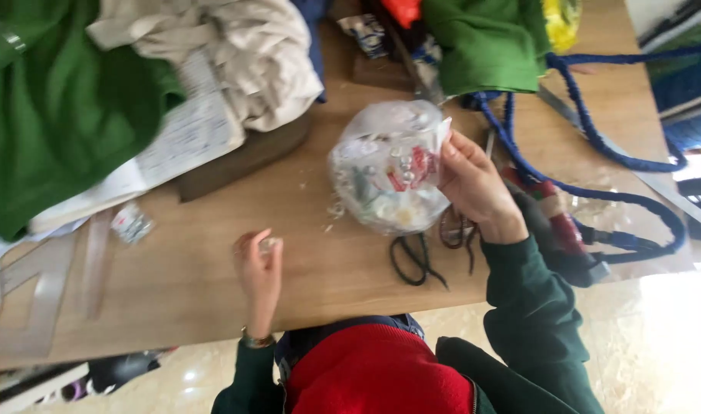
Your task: Cutting a small piece of fabric and then sorting small metal fasteners into a plastic bag on the floor.
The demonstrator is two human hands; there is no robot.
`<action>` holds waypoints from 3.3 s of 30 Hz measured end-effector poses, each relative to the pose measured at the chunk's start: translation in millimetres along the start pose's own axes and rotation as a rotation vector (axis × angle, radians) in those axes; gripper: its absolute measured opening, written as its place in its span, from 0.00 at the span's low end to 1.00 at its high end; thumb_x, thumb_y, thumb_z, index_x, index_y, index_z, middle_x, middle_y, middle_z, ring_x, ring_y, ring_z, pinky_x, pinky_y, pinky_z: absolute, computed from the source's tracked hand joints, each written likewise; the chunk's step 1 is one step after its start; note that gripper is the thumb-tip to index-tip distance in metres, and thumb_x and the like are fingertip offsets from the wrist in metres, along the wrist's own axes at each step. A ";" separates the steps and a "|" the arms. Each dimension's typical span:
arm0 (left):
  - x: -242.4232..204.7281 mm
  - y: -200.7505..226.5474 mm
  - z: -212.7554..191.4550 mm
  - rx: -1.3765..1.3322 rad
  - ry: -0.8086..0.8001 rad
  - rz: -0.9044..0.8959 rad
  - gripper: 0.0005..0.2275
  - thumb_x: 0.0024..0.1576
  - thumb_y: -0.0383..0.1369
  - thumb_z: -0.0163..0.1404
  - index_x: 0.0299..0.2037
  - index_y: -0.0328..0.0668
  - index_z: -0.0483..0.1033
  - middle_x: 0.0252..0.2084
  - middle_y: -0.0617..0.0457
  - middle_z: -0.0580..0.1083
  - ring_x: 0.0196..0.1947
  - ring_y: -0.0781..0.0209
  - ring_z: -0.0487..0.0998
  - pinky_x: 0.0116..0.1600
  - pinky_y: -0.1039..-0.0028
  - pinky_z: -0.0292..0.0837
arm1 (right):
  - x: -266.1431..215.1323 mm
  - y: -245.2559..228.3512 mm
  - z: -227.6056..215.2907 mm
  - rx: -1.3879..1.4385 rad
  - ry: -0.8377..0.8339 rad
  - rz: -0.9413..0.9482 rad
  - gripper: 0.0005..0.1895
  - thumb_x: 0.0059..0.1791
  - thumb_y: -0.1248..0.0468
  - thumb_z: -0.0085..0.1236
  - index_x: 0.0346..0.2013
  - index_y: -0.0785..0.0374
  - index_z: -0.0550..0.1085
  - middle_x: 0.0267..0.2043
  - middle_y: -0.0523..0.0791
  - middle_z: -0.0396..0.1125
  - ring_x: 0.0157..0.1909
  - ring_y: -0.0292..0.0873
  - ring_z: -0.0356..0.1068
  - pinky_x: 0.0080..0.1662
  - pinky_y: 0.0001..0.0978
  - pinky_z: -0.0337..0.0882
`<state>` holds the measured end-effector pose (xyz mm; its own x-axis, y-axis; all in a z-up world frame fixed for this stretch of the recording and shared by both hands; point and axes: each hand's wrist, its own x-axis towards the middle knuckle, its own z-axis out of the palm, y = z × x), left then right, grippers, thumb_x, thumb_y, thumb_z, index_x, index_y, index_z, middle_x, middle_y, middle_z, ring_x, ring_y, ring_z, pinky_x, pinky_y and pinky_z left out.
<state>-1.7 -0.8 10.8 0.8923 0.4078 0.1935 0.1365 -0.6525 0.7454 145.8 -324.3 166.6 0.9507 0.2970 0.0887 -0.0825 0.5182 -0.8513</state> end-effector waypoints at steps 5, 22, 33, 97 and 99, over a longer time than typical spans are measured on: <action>14.3 61.0 -34.7 -0.762 -0.317 -0.039 0.23 0.60 0.39 0.55 0.66 0.45 0.68 0.64 0.44 0.69 0.61 0.47 0.71 0.63 0.60 0.68 | 2.9 50.8 82.0 -0.061 -0.114 0.017 0.09 0.59 0.63 0.48 0.45 0.66 0.70 0.35 0.43 0.69 0.40 0.39 0.76 0.49 0.31 0.75; 74.3 39.4 -106.6 -1.236 -0.367 -0.166 0.06 0.59 0.25 0.58 0.42 0.30 0.81 0.37 0.42 0.81 0.40 0.59 0.83 0.48 0.65 0.83 | 23.4 145.1 156.5 -0.567 0.057 -0.213 0.10 0.58 0.63 0.56 0.41 0.69 0.74 0.26 0.47 0.68 0.29 0.35 0.68 0.32 0.24 0.70; 97.2 28.0 -110.7 -1.288 -0.462 -0.231 0.07 0.61 0.27 0.56 0.43 0.27 0.80 0.38 0.40 0.81 0.41 0.55 0.83 0.49 0.62 0.84 | 30.3 147.4 168.5 -0.706 0.149 -0.233 0.09 0.56 0.63 0.60 0.41 0.68 0.77 0.27 0.46 0.71 0.31 0.32 0.68 0.36 0.22 0.69; -102.6 160.0 52.8 -0.387 -0.602 0.496 0.03 0.58 0.31 0.59 0.39 0.45 0.81 0.33 0.56 0.76 0.37 0.57 0.81 0.49 0.67 0.75 | -258.1 138.1 -0.4 -0.438 0.602 -0.131 0.15 0.51 0.72 0.62 0.48 0.62 0.66 0.39 0.48 0.75 0.41 0.40 0.77 0.51 0.38 0.76; -123.7 177.5 69.8 -0.441 -0.530 0.473 0.03 0.58 0.29 0.59 0.40 0.43 0.82 0.34 0.53 0.77 0.39 0.53 0.82 0.50 0.66 0.75 | -277.6 108.3 -25.7 -0.626 0.619 -0.079 0.12 0.51 0.66 0.64 0.46 0.60 0.71 0.38 0.46 0.77 0.40 0.40 0.79 0.50 0.36 0.76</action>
<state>-57.8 -211.6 74.6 0.9124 -0.2726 0.3055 -0.3861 -0.3250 0.8633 -119.4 -371.2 36.4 0.9529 -0.3029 0.0175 -0.0038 -0.0696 -0.9976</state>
